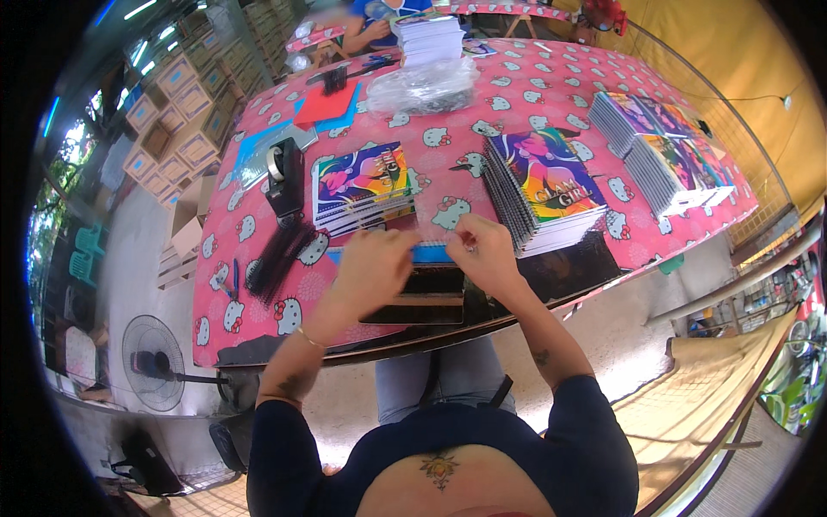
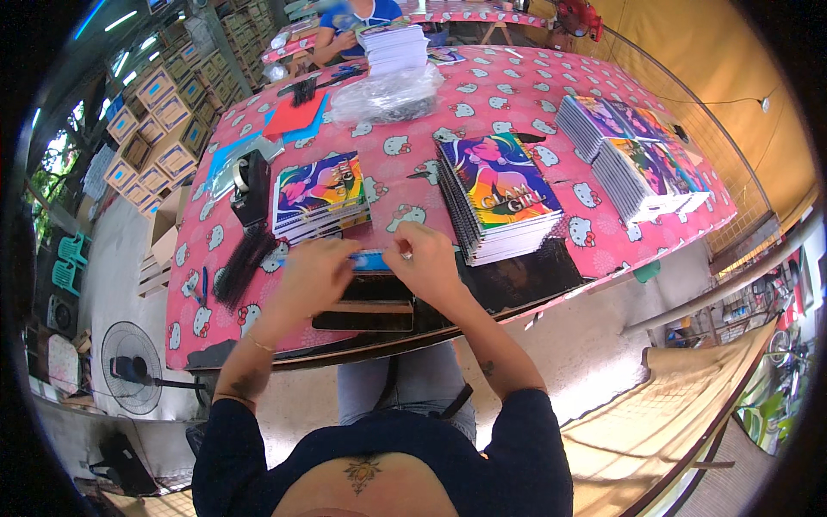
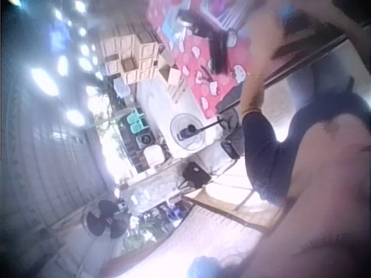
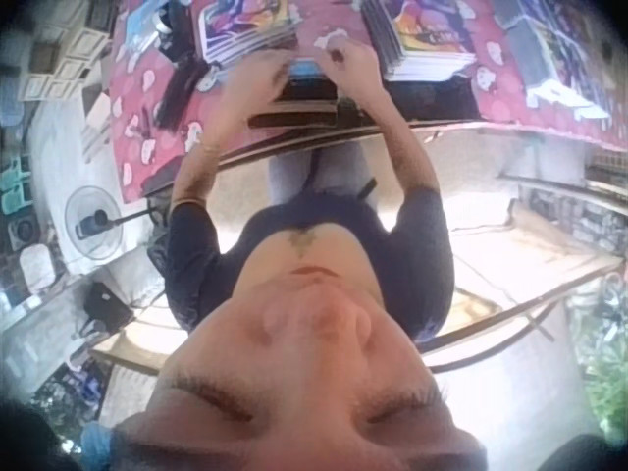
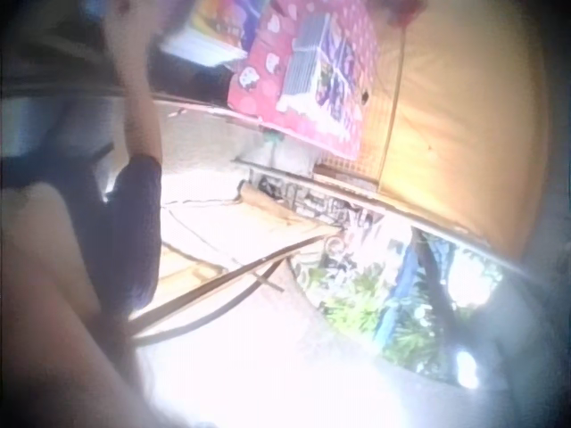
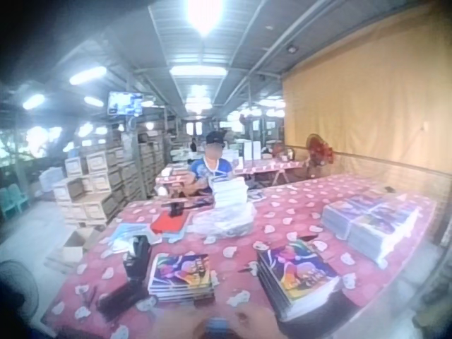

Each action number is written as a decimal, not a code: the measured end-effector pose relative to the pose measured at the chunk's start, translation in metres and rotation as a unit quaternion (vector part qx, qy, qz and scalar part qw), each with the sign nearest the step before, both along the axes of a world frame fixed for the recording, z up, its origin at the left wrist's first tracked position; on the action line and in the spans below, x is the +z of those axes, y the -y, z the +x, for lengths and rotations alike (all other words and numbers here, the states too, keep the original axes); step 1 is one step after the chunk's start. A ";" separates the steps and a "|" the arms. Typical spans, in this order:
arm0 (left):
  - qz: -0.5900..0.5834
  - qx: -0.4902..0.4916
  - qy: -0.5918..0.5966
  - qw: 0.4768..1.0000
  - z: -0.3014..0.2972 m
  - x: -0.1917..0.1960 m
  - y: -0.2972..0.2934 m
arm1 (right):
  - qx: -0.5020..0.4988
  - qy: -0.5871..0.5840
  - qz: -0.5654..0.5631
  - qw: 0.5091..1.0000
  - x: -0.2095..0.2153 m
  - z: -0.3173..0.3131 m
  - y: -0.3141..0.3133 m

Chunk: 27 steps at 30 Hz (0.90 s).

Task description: The person aligns a notebook cover with a stack of paper and manually threads a blue plastic spiral through the pre-punched holes, handling one book at a time on a table.

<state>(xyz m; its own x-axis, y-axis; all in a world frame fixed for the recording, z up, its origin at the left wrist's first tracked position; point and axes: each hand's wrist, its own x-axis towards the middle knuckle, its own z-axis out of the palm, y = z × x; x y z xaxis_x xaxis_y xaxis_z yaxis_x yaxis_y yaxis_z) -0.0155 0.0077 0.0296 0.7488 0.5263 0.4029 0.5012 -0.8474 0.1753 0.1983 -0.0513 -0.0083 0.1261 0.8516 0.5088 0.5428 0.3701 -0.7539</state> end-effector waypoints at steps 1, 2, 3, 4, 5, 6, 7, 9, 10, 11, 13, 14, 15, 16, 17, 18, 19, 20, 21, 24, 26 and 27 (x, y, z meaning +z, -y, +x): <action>-0.022 -0.024 0.028 0.999 -0.009 0.016 -0.011 | -0.005 -0.035 -0.014 0.999 0.003 -0.001 0.004; -0.041 -0.048 0.056 0.996 -0.012 0.037 -0.017 | -0.017 -0.066 0.036 0.997 0.009 0.002 0.012; -0.011 -0.011 0.124 0.992 -0.008 0.059 -0.016 | -0.032 -0.094 0.088 0.991 0.024 0.006 0.025; -0.040 0.043 0.200 0.978 -0.007 0.075 -0.015 | -0.041 -0.125 0.137 0.982 0.037 0.010 0.040; -0.097 0.009 0.288 0.953 0.004 0.094 -0.009 | 0.023 -0.167 0.140 0.976 0.047 0.018 0.056; -0.154 -0.027 0.372 0.915 0.025 0.109 -0.001 | 0.066 -0.190 0.138 0.970 0.060 0.012 0.067; -0.241 -0.080 0.361 0.897 0.049 0.118 0.009 | 0.049 -0.178 0.136 0.973 0.069 0.012 0.073; -0.132 -0.194 0.323 0.917 0.092 0.124 0.005 | -0.035 -0.119 0.129 0.984 0.085 0.018 0.074; 0.070 -0.244 0.289 0.923 0.113 0.124 -0.018 | -0.098 -0.069 0.124 0.985 0.093 0.025 0.066; 0.199 -0.148 0.264 0.932 0.133 0.123 -0.038 | -0.084 -0.159 0.064 0.982 0.104 0.049 0.060; 0.090 -0.161 0.247 0.951 0.168 0.115 -0.083 | 0.010 -0.286 0.113 0.951 0.122 0.094 0.040; -0.144 -0.267 0.243 0.921 0.186 0.109 -0.104 | 0.055 -0.337 0.068 0.938 0.122 0.126 0.035; -0.095 -0.225 0.238 0.940 0.205 0.090 -0.122 | 0.047 -0.331 0.036 0.942 0.119 0.152 0.030; -0.044 -0.179 0.234 0.955 0.223 0.072 -0.137 | 0.040 -0.325 0.004 0.945 0.114 0.176 0.023; -0.041 -0.176 0.221 0.959 0.237 0.063 -0.138 | 0.028 -0.319 -0.025 0.947 0.103 0.200 0.021; -0.035 -0.172 0.205 0.963 0.248 0.054 -0.137 | -0.032 -0.231 -0.028 0.972 0.084 0.219 0.017; 0.015 -0.135 0.138 0.981 0.261 0.030 -0.142 | -0.087 -0.140 -0.034 0.986 0.062 0.236 0.010; 0.066 -0.081 0.069 0.992 0.259 0.006 -0.151 | -0.055 -0.095 -0.101 0.989 0.044 0.242 0.001; 0.027 -0.074 0.048 0.996 0.258 -0.011 -0.151 | -0.086 0.087 -0.149 0.981 0.037 0.240 0.006; -0.053 -0.067 0.007 0.996 0.267 -0.025 -0.139 | -0.219 0.176 -0.049 0.958 0.011 0.227 0.022; -0.073 -0.059 -0.001 0.996 0.265 -0.017 -0.135 | -0.356 0.250 0.039 0.899 0.028 0.190 0.032; -0.099 -0.040 -0.004 0.994 0.268 -0.016 -0.136 | -0.345 0.241 0.101 0.901 0.020 0.176 0.031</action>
<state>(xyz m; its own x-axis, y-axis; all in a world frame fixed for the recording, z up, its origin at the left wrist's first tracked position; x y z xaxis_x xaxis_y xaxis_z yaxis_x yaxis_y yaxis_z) 0.2529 0.1438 0.0136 0.7939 0.5340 0.2908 0.4362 -0.8334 0.3394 0.3739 -0.0822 0.0120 0.3135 0.5386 0.7820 0.9429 -0.0788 -0.3237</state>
